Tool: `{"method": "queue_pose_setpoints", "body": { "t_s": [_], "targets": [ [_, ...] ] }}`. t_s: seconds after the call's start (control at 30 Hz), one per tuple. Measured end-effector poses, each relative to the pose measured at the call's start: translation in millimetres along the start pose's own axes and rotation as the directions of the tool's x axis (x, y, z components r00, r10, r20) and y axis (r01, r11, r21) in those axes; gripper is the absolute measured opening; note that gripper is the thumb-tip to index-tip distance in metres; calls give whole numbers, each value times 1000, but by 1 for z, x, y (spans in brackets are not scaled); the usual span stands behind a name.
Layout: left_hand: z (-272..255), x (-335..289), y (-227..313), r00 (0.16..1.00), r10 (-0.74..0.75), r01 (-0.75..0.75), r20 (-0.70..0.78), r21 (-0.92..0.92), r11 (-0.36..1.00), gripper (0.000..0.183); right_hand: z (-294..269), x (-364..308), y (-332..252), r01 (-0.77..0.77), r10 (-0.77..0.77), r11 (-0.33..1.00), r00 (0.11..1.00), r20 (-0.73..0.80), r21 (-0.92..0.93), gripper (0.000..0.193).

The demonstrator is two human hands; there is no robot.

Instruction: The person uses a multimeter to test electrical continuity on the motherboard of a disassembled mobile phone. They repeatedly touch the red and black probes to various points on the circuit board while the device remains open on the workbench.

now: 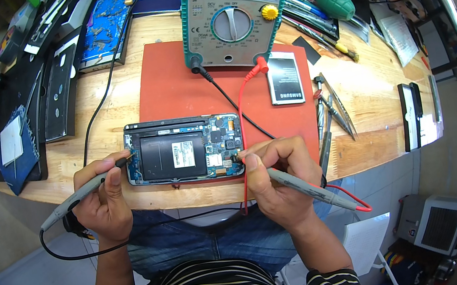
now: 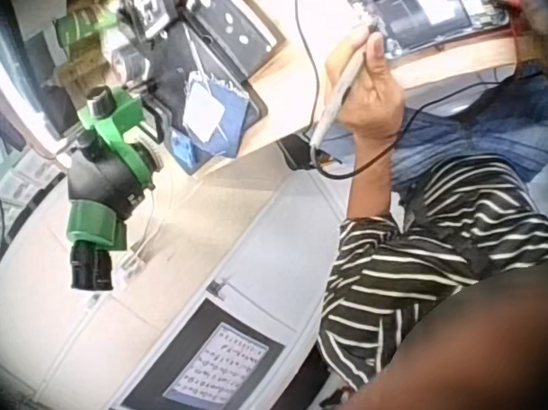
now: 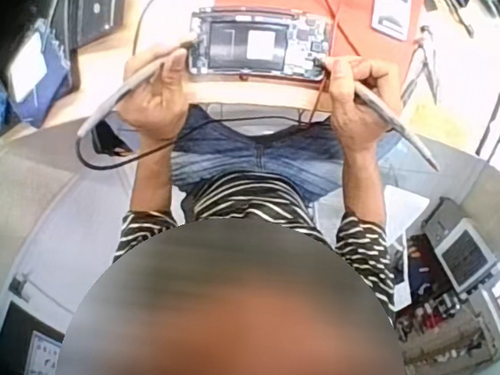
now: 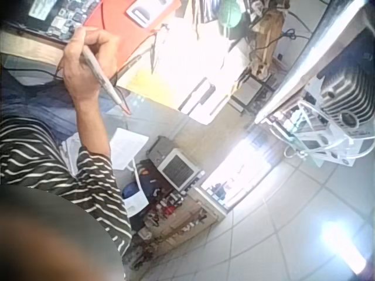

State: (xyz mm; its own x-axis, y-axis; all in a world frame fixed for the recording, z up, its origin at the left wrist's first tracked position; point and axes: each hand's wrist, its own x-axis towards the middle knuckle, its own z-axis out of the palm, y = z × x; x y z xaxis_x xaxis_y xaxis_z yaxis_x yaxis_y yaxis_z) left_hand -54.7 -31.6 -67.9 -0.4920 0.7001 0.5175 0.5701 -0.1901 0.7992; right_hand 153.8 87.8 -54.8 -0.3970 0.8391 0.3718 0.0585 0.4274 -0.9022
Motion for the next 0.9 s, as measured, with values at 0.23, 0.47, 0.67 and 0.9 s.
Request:
{"method": "queue_pose_setpoints", "body": {
  "t_s": [0.23, 0.47, 0.67, 0.9],
  "targets": [
    [1, 0, 0, 1000, 7, -7, -12, 4, 1000, 16, 0, 1, 1, 33, -33, 999, 999, -1, 40, 17],
    [1, 0, -1, 1000, -12, 12, -19, -13, 1000, 16, -1, 0, 2, 19, -19, 1000, 1000, 1, 4, 17],
    [0, -1, 2, 999, -45, 46, 22, -12, 999, 11, -1, 0, 0, 14, -14, 1000, 1000, 9, 12, 17],
    [-1, 0, 2, 999, -27, 26, 31, 6, 1000, 11, 0, 1, 1, -3, 2, 1000, 1000, 2, 20, 17]
  ]
}}
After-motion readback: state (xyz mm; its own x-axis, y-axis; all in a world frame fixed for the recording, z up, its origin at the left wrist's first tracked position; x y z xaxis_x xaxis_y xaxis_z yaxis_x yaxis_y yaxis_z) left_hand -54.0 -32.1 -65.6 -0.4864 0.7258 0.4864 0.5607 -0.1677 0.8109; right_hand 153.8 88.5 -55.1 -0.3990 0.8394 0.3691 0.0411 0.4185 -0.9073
